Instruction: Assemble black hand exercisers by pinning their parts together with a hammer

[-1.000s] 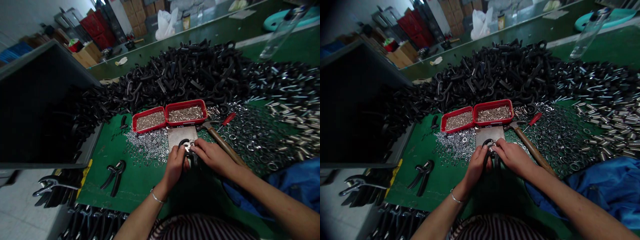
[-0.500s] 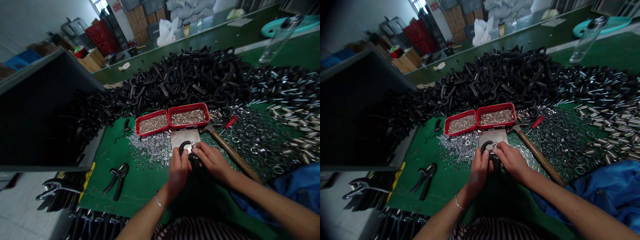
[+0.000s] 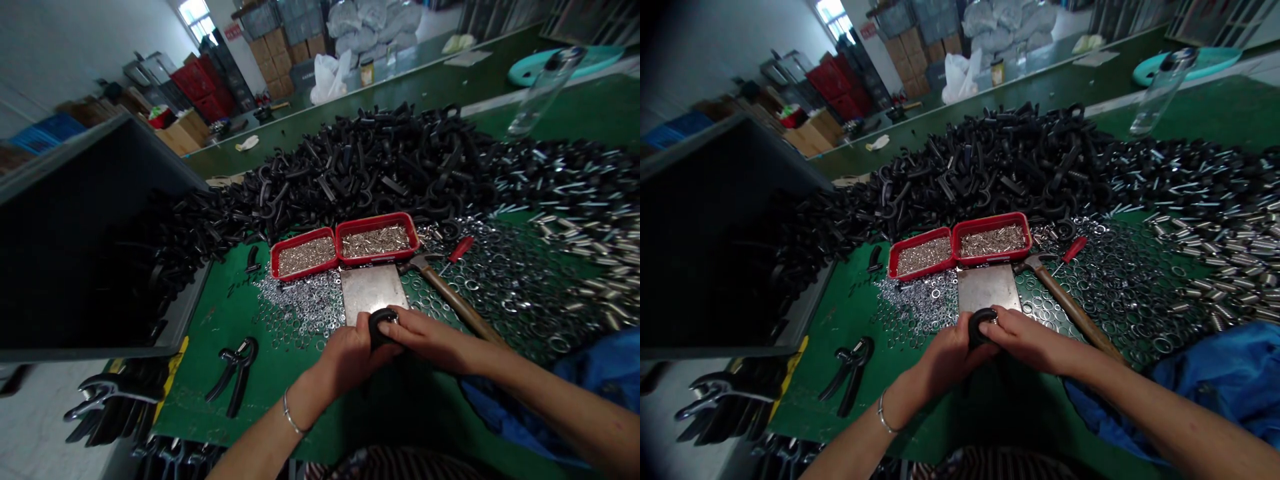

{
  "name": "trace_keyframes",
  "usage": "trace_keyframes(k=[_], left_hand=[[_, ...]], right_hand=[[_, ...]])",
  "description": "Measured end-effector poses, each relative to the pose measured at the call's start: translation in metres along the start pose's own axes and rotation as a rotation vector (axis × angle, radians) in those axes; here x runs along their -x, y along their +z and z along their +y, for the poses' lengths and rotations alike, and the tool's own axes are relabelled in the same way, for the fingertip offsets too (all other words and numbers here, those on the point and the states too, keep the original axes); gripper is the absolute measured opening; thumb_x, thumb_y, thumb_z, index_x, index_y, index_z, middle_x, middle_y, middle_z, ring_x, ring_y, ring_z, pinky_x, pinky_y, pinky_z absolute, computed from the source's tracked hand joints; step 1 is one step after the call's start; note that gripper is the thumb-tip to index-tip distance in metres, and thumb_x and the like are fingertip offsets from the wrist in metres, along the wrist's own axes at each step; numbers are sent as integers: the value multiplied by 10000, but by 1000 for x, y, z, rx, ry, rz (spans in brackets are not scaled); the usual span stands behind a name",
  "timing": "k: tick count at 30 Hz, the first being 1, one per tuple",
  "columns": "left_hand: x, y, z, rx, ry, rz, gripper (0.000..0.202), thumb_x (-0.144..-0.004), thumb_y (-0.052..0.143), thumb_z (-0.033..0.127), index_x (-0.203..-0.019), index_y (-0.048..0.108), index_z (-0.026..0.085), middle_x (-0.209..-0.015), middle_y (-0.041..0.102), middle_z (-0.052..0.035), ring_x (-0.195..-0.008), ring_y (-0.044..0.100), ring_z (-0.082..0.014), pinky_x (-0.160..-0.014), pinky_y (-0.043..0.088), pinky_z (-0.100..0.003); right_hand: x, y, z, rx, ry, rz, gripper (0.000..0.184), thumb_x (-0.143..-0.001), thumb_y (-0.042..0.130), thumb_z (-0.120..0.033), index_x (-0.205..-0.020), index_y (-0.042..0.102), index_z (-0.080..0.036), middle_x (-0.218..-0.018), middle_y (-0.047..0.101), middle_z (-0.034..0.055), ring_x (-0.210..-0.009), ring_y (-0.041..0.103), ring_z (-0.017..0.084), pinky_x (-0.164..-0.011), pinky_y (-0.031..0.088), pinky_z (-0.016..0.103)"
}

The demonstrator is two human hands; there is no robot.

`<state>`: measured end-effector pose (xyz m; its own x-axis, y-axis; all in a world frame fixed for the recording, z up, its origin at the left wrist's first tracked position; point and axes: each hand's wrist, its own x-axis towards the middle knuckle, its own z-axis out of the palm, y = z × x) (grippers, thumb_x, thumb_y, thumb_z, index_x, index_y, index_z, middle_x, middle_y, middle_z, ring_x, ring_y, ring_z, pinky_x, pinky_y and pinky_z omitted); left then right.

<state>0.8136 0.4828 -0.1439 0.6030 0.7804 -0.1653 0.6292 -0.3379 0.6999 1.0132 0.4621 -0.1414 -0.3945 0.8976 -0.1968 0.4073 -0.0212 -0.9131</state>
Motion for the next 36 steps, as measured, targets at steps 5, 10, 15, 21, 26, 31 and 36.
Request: trace_keyframes(k=[5,10,15,21,26,31,36], left_hand=[[-24,-9,-12,104,-4,59,473,-845,685,584,-1078,539,199,-702,657,-62,-602,644,-253,-536,395,-289],[-63,-27,-31,-3,40,220,299,-812,755,477,-844,610,218,-623,581,-35,-617,619,-247,-623,454,-306],[-97,-65,-16,-440,33,130,250,-960,572,369,-845,673,171,-718,636,-103,-732,639,-275,-754,460,-370],[-175,-83,-16,-767,177,110,230,-947,493,129,-986,719,110,-1003,705,-163,-1029,591,-282,-951,392,-413],[-202,-68,-31,-878,172,8,269,-900,487,44,-911,755,74,-963,721,-199,-1061,577,-317,-1034,308,-494],[-199,-64,-36,-926,192,35,258,-911,480,65,-933,737,55,-955,721,-213,-1020,607,-330,-1014,343,-515],[-187,-64,-36,-758,195,242,207,-940,460,63,-1006,655,82,-1022,691,-177,-1028,608,-303,-972,401,-482]], right_hand=[[-26,-16,-5,214,31,28,403,-995,413,-502,-963,647,-175,-887,698,89,-791,629,204,-731,470,312],[-79,-84,11,660,-53,303,321,-979,503,-425,-1046,716,-194,-1016,703,110,-931,617,243,-825,460,350],[-117,-119,31,1005,-19,376,270,-938,559,-338,-927,776,-178,-997,686,145,-1032,529,304,-801,469,377],[-146,-108,37,1031,81,333,193,-847,679,-321,-933,770,-174,-1046,703,150,-1075,525,326,-793,481,382],[-146,-107,42,1001,52,338,174,-873,626,-273,-976,735,-184,-1055,711,122,-1070,533,310,-787,471,370],[-145,-103,47,934,33,463,197,-931,531,-275,-965,687,-160,-1030,709,138,-1005,584,285,-827,458,368],[-138,-108,43,497,13,618,156,-964,478,-278,-1038,557,-166,-934,723,109,-780,635,215,-702,477,325]])
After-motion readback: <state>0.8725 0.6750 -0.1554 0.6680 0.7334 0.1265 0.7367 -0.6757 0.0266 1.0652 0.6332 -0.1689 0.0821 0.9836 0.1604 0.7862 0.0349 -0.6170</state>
